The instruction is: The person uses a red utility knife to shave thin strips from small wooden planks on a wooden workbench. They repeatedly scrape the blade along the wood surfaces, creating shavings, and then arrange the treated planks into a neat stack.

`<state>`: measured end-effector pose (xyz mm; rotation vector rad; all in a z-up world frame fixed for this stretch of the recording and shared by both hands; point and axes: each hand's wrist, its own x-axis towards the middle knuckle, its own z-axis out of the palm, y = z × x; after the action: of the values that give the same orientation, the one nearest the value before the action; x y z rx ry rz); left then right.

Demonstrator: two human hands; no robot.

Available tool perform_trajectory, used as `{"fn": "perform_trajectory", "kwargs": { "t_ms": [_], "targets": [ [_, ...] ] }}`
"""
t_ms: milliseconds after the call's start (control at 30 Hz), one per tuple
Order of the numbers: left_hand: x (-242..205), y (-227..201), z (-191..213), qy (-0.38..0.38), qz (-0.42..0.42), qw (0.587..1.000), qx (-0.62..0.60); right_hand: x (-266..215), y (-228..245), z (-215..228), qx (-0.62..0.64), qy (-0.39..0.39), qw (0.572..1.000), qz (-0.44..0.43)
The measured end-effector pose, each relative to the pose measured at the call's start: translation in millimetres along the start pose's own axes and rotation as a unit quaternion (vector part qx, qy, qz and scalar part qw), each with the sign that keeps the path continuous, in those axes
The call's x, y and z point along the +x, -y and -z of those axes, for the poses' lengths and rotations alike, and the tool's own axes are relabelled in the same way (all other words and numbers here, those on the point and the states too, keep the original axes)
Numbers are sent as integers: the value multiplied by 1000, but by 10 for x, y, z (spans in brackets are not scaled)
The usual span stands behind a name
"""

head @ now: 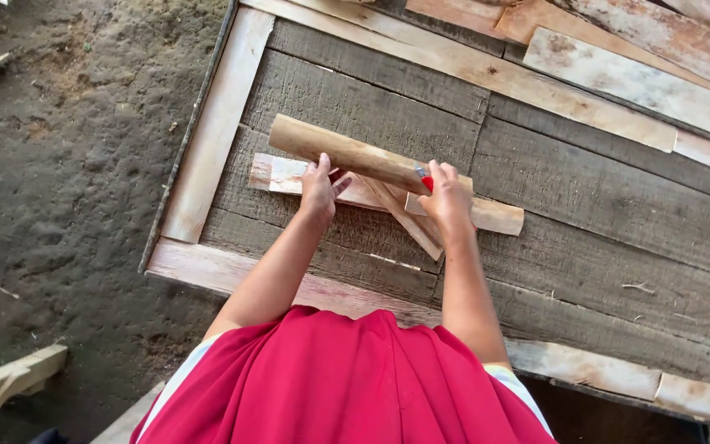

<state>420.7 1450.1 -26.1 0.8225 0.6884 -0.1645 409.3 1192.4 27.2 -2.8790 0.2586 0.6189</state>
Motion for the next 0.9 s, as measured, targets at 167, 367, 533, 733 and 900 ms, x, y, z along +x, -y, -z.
{"fn": "perform_trajectory", "kwargs": {
  "t_ms": [167,367,533,733,900],
  "targets": [
    [224,159,50,-24,-29,999,-19,17,-447,166,178,-105,978,-20],
    [205,334,50,-41,-48,997,-34,-12,-678,203,499,-142,851,-81],
    [333,376,5,-36,-28,998,-48,228,-815,27,518,-165,835,-82],
    [587,208,-182,-32,-30,998,-46,637,-858,-115,651,-165,730,-124],
    [613,-111,-562,13,-62,998,12,949,-836,23,681,-221,684,-140]
  ]
}}
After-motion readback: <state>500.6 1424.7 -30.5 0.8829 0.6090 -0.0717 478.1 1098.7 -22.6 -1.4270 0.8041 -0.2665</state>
